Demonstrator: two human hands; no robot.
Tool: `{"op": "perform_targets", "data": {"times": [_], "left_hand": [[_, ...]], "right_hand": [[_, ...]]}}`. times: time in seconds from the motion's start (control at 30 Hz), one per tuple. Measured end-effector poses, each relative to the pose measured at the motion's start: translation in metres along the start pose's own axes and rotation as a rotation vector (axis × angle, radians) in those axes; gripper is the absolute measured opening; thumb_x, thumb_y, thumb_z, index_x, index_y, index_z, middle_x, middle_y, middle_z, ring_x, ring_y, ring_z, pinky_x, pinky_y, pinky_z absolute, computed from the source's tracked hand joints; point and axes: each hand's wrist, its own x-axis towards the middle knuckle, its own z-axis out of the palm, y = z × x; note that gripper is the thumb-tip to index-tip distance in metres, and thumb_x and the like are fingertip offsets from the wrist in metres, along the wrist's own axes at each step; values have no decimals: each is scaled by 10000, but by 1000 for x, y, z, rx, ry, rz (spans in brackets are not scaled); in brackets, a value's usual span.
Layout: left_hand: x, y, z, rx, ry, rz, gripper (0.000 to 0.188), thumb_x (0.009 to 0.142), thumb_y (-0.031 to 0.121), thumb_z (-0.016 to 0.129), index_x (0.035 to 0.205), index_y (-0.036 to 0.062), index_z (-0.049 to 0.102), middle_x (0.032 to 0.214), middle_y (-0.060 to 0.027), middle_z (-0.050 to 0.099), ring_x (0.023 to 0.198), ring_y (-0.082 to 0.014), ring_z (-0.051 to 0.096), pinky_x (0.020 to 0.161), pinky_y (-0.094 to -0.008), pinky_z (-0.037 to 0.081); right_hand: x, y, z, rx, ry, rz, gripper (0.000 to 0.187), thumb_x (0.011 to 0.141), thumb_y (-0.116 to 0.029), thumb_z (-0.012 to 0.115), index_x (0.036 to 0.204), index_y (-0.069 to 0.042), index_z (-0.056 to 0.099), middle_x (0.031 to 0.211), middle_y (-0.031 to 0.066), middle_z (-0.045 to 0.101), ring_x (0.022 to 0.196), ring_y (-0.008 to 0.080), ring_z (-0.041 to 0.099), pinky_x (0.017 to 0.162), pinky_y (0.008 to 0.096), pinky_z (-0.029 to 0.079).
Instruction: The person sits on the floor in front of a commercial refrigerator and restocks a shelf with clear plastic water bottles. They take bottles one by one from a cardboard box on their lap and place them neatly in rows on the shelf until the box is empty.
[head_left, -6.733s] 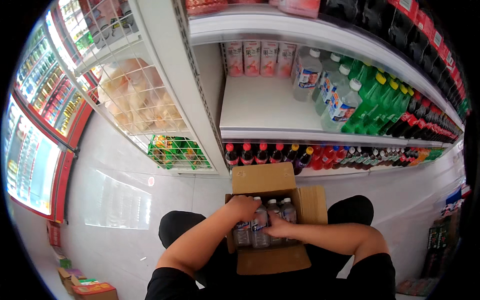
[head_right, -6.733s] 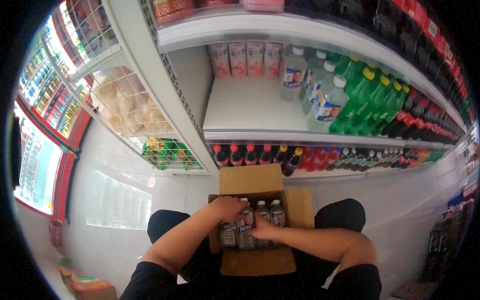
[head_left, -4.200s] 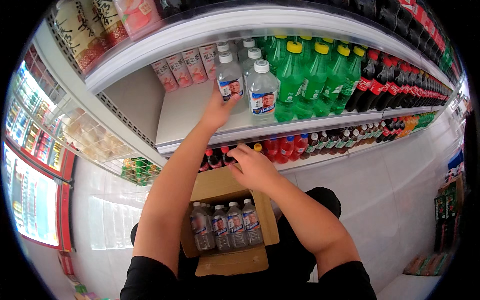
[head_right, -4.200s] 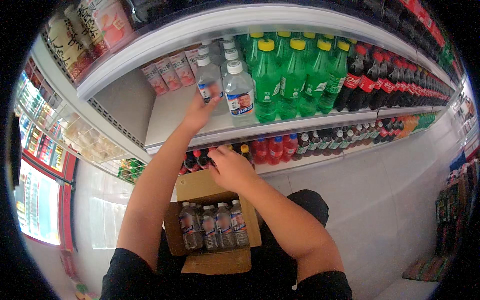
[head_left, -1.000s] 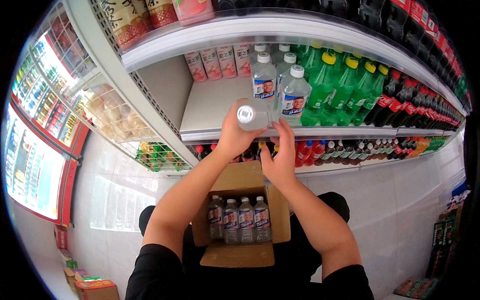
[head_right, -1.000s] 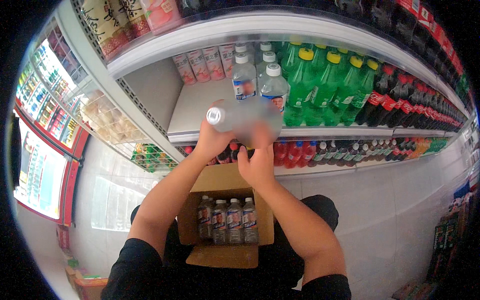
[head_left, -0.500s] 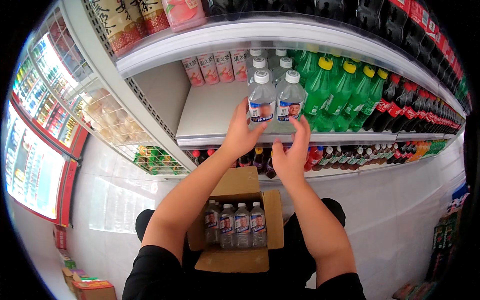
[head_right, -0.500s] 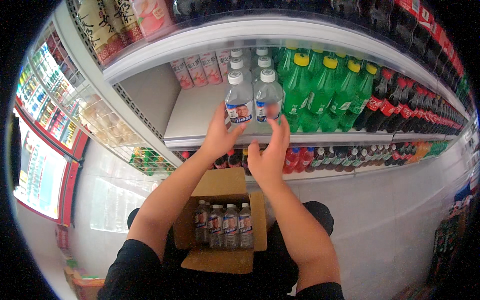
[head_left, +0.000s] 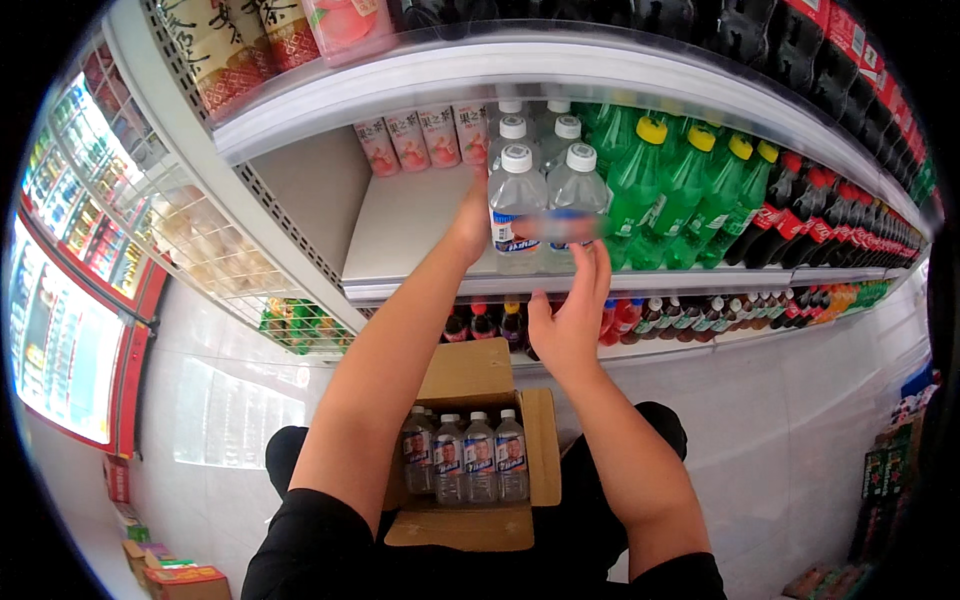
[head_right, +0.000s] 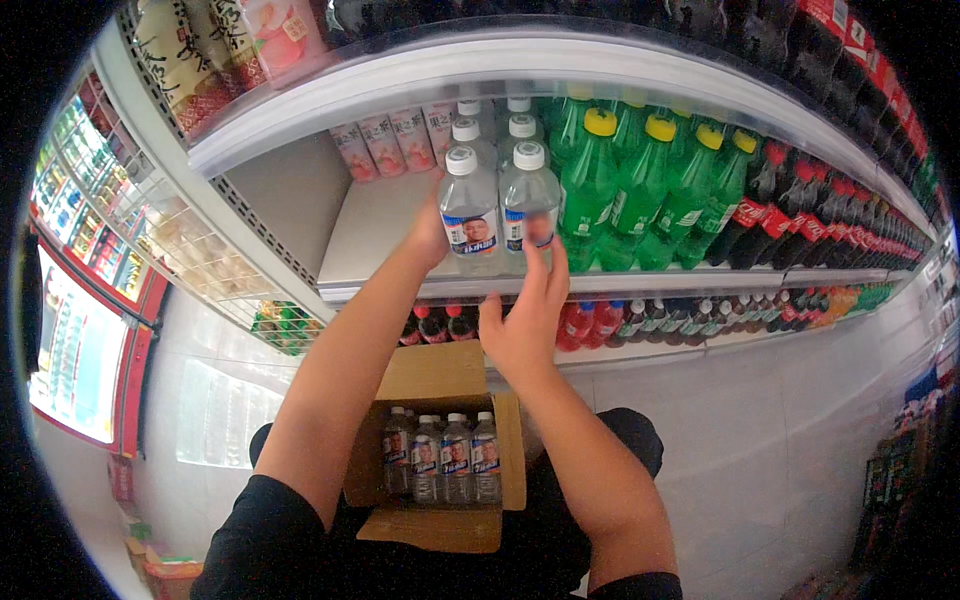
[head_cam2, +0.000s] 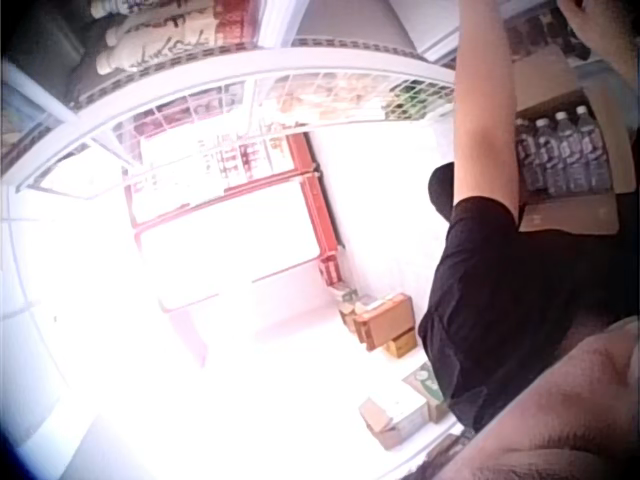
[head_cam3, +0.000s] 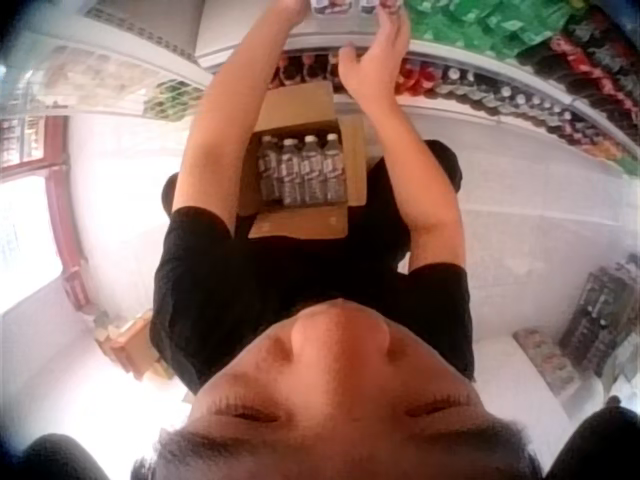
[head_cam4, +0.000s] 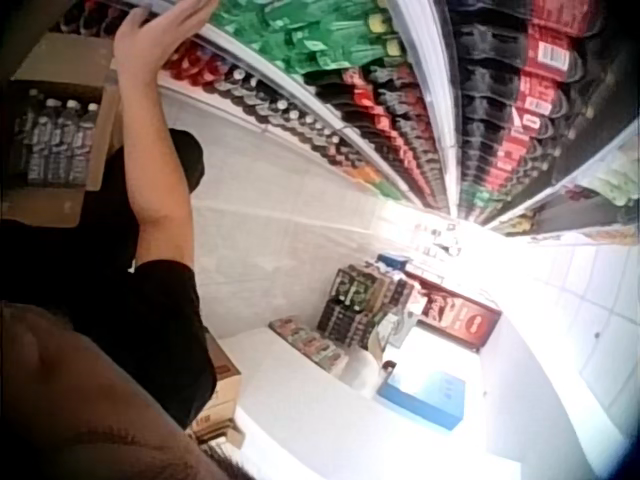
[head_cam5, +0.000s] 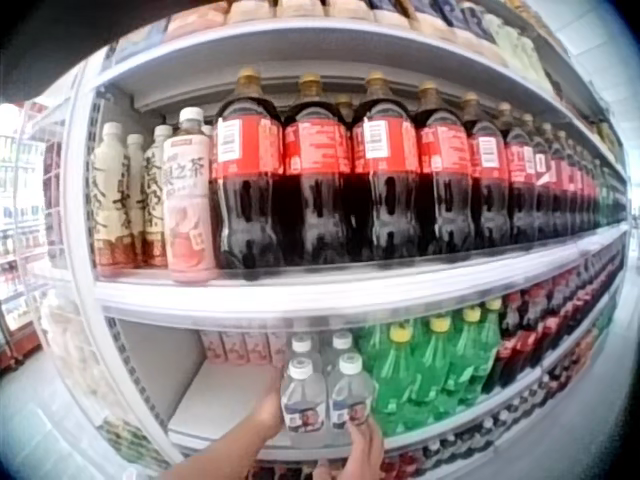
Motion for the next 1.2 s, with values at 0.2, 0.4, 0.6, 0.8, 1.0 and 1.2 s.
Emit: {"op": "perform_targets", "data": {"times": [0.2,0.4,0.6,0.8,1.0,1.2], "left_hand": [[26,-29,-54,65,-59,39,568,1076,535,410,1435,112,530,1360,-76,649,1239,-242,622,1076,-400,473],[17,-25,-39,117,-113,-55,770,1069,654,270,1562,72,378,1543,-143,499,1407,-272,487,1185,-427,364],[-54,7,-41,504,21,-21,752,1090,585,295,1583,18,332,1608,-202,401,1484,-355,376,1237,-445,261],[-207,58,-57,1286,-156,732,390,922,135,652,1270,-30,596,1357,-258,586,1271,-457,548,1095,-463,448],[-283,7,-109,1339,-576,93,284,914,176,677,1160,35,655,1130,-186,681,1078,-389,653,924,-477,535],[-298,-23,-144,1578,-700,-386,454,975,335,632,1340,70,579,1235,-206,654,1183,-404,624,966,-508,522]], "right_hand": [[-2,-11,8,33,-26,-34,752,780,-21,679,1473,10,390,1565,339,250,1438,532,293,1190,572,265],[-1,-7,5,-12,-20,-74,747,783,-8,683,1469,19,387,1574,339,239,1447,529,283,1194,569,257],[-9,-3,4,-19,-81,-29,770,791,-12,683,1484,16,346,1590,348,197,1461,529,261,1202,569,239],[-27,-24,5,14,-47,1,634,805,-20,678,1385,24,426,1484,320,343,1405,520,321,1171,555,277],[-65,-45,5,258,-732,117,256,852,-67,671,1100,-38,616,1150,214,629,1097,422,617,890,508,512],[-144,-43,33,-497,-1760,19,450,863,-272,688,1267,-75,679,1309,208,623,1205,408,618,973,537,526]]}}
